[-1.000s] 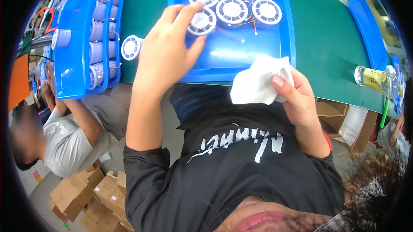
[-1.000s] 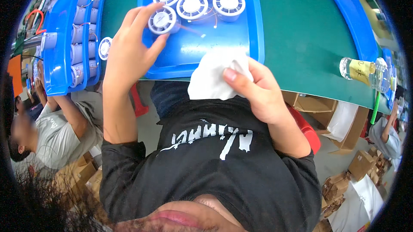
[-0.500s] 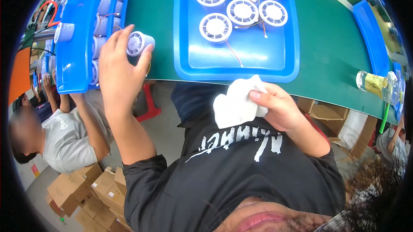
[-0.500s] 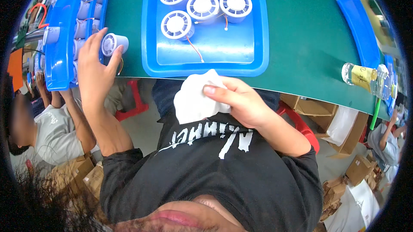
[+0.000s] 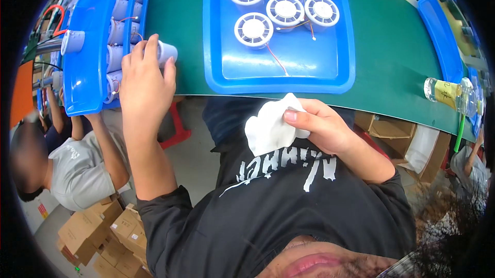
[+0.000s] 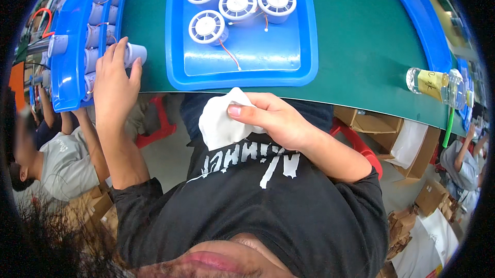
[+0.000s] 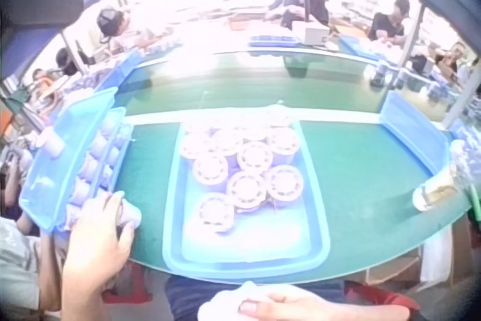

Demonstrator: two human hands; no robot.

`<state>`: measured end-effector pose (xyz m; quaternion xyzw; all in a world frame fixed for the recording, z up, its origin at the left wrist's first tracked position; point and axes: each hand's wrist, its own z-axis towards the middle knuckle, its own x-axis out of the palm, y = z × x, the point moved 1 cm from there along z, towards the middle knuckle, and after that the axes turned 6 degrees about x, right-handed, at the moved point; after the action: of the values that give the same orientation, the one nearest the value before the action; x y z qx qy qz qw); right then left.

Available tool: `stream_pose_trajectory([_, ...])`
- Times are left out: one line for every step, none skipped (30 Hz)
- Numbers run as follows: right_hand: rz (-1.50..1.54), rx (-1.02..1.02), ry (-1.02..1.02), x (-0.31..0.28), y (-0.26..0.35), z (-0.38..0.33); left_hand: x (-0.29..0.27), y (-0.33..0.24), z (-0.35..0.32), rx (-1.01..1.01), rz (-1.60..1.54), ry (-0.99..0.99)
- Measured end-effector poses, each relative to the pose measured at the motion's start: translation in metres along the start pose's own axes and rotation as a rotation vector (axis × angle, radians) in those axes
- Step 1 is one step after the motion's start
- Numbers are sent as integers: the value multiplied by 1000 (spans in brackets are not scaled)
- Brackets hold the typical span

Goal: Wiping and cleaning white plastic electronic components with a cloth and cleaning solution.

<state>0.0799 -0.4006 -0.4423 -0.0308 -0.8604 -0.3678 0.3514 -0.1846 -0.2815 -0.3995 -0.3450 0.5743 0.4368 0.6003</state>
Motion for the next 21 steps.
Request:
stream_pose_trajectory([7, -2, 7, 0, 0, 0, 0, 0, 1, 22, 47, 10])
stream_pose_trajectory([9, -5, 5, -1, -1, -1, 0, -1, 1, 42, 96, 20])
stream_pose_trajectory([5, -9, 8, -2, -2, 0, 1, 1, 0, 45, 96, 19])
stream_pose_trajectory([1, -13, 11, -2, -3, 0, 2, 2, -2, 59, 55, -12])
stream_pose_trajectory([4, -16, 8, -3, -4, 0, 2, 4, -3, 74, 14, -42])
stream_pose_trajectory([-2, -21, 3, -3, -4, 0, 2, 4, -3, 79, 14, -42])
stream_pose_trajectory([-8, -27, -2, -3, -5, 0, 0, 4, -3, 71, -8, -40])
stream_pose_trajectory([-7, -28, -3, -4, -6, 0, 0, 4, -2, 61, -29, -37])
stream_pose_trajectory([-15, -27, 1, -5, -7, 0, 0, 5, -2, 63, -29, -38])
stream_pose_trajectory([-23, -25, 5, -6, -7, 0, 0, 5, -1, 64, -25, -45])
stream_pose_trajectory([-22, -27, 3, -6, -7, 0, 1, 4, -1, 66, -20, -51])
stream_pose_trajectory([-38, -31, 19, -6, -6, -1, 0, 2, 0, 69, -22, -52])
stream_pose_trajectory([-54, -34, 36, -5, -5, -1, -2, -2, 1, 39, -17, -70])
stream_pose_trajectory([-54, -36, 33, -5, -5, -2, -3, -4, 1, 8, -12, -88])
stream_pose_trajectory([-47, -38, 29, -5, -4, -2, -3, -4, 1, 10, -12, -89])
stream_pose_trajectory([-40, -39, 26, -5, -4, -3, -2, -4, 0, -1, -18, -123])
stream_pose_trajectory([-39, -41, 23, -6, -3, -4, -2, -4, 0, -10, -24, -157])
stream_pose_trajectory([12, -41, 21, -7, -3, -6, -4, -6, 0, -7, -26, -157])
stream_pose_trajectory([63, -41, 19, -9, -2, -8, -6, -8, -1, -44, -166, -177])
stream_pose_trajectory([65, -43, 17, -10, -2, -9, -8, -11, -2, -82, -305, -194])
stream_pose_trajectory([136, -98, 4, -11, -1, -11, -8, -15, -5, -78, -513, -231])
